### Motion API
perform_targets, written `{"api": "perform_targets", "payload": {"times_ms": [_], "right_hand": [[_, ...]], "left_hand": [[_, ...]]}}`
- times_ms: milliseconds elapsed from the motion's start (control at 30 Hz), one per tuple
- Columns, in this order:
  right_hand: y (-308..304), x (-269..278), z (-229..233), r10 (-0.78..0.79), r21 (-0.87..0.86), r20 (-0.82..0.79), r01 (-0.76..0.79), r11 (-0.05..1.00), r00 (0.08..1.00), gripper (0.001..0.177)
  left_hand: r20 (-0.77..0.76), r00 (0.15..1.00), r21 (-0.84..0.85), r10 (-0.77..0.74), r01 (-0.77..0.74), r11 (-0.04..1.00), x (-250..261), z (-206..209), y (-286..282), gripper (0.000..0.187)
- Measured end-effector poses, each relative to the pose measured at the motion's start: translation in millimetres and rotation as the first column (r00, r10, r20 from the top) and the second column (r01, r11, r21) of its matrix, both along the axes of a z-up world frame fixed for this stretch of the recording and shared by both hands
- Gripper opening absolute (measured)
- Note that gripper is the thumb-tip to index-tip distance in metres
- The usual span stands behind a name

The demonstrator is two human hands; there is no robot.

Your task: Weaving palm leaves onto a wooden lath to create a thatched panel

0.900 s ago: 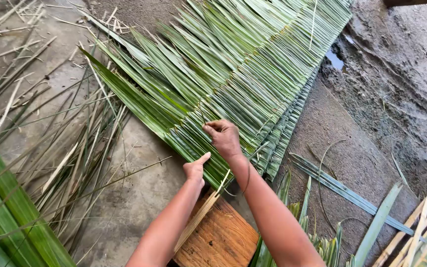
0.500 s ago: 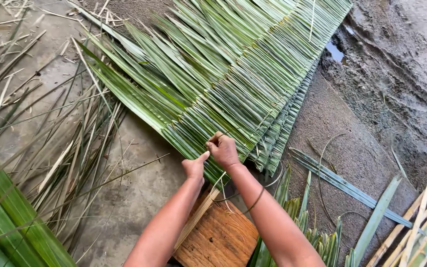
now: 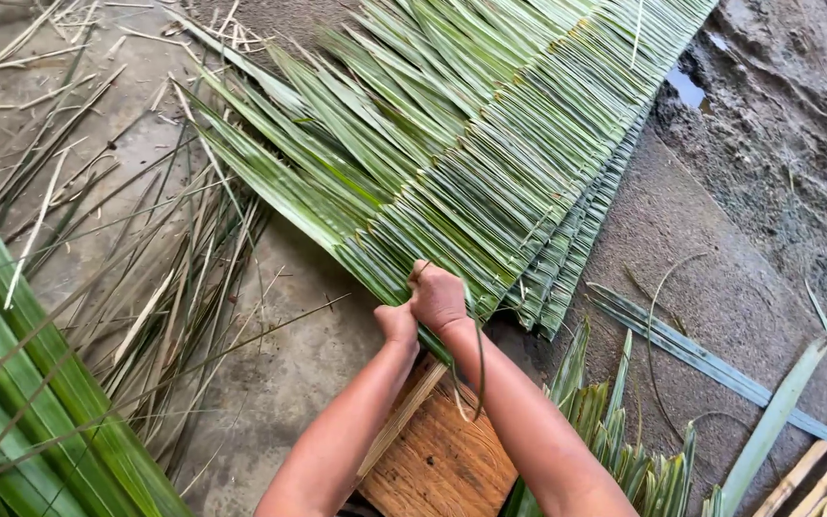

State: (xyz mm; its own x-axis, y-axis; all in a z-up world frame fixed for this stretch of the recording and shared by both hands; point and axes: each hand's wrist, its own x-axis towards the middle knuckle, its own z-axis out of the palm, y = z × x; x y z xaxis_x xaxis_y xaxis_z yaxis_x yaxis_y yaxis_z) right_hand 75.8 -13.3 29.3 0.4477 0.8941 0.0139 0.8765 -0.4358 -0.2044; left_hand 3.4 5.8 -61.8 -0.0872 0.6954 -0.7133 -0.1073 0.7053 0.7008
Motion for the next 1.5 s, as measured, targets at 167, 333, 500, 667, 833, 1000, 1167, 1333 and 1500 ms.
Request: {"api": "perform_targets", "payload": {"times_ms": [167,333,500,667,833,1000,1167,1333,1500], "right_hand": [[6,16,153,-0.183,-0.237,-0.211,0.132,0.963,0.960,0.025],[-165,110,215,0.077,0.501,0.413,-0.297,0.813,0.908,0.028],[-180,38,164,-0.302,0.806,-0.321,0.426,0.410,0.898,0.005],[-157,-46,70,-0.136,0.458,-0.484,0.383,0.803,0.864,0.027],[-143,-36,36,0.071,0.466,-0.397,0.134,0.875,0.915,0.008],[-137,-38,48,0.226,0.550,0.121,-0.255,0.796,0.967,0.017],[-161,-106,153,0.380,0.747,-0.003,-0.251,0.616,0.925,0.015],[-149,-86,148,0.351,0.776,-0.123,-0.130,0.617,0.928,0.026],[-138,-53,80,0.298,0.695,0.000,-0.214,0.686,0.955,0.017]], "left_hand": [[0.087,0.993,0.010,-0.080,0.079,0.997,-7,19,-9,0.056],[0.236,0.953,-0.161,-0.189,0.230,0.960,-31,50,-42,0.066],[0.215,0.958,-0.101,-0.190,0.215,0.971,-23,72,-56,0.056],[0.171,0.962,-0.036,-0.212,0.222,0.974,-25,84,-55,0.056],[0.233,0.965,-0.017,-0.118,0.126,0.992,-27,38,-55,0.044],[0.173,0.970,0.099,-0.173,0.158,0.982,-33,17,-52,0.039],[0.120,0.957,0.082,-0.265,0.256,0.963,-27,70,-53,0.042],[0.194,0.953,-0.068,-0.231,0.248,0.966,-28,108,-58,0.049],[0.052,0.966,0.070,-0.254,0.250,0.966,-35,40,-56,0.042]]}}
